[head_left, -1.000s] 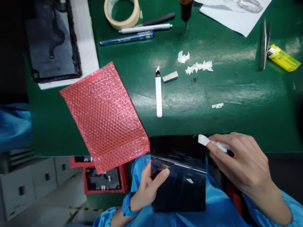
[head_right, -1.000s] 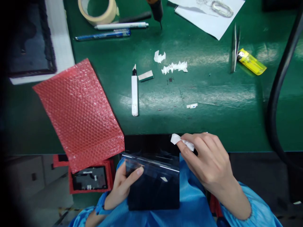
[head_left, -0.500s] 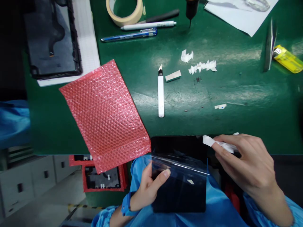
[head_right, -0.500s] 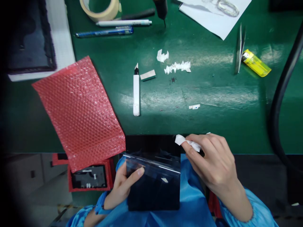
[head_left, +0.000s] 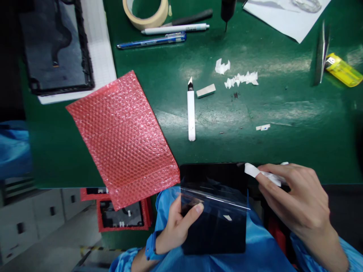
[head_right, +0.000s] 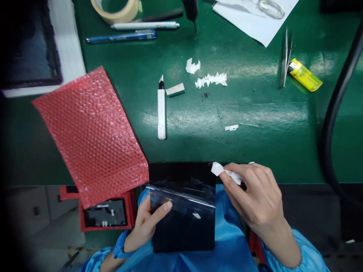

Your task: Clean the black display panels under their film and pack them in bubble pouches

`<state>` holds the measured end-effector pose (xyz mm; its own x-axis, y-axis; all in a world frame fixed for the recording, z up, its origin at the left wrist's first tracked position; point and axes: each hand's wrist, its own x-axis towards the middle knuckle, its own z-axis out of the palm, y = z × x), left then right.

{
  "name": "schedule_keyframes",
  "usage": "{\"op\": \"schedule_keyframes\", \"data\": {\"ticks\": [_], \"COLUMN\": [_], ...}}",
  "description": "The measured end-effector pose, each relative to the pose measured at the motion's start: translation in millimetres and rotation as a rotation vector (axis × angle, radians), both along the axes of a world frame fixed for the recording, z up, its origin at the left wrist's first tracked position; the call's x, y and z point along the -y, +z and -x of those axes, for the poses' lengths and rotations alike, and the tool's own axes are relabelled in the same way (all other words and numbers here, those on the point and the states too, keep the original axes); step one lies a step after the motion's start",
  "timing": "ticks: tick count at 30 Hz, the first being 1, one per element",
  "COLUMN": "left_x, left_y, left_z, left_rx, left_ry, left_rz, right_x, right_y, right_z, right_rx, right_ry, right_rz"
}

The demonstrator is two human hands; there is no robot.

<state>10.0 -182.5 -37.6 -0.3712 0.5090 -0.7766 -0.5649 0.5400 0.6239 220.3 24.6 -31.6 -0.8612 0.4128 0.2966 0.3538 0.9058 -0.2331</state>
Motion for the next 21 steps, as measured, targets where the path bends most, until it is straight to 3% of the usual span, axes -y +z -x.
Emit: {"op": "schedule_keyframes", "data": {"ticks": [10,21], "left_x": [1.2,3.2], "left_y": [-2.2,-3.9], "left_z": [-1.3,-1.9], "left_rx": [-0.028,-0.038], "left_ry": [-0.012,-0.023], "left_rz": [-0.01,-0.014], "right_x": [13.2,10.4], "right_y": [0.3,5.5], "right_z": [24.2,15.5], "right_rx": [-0.026,-0.004], "right_ry": [0.015,-0.067], "right_rz": [0.041,-0.08]}}
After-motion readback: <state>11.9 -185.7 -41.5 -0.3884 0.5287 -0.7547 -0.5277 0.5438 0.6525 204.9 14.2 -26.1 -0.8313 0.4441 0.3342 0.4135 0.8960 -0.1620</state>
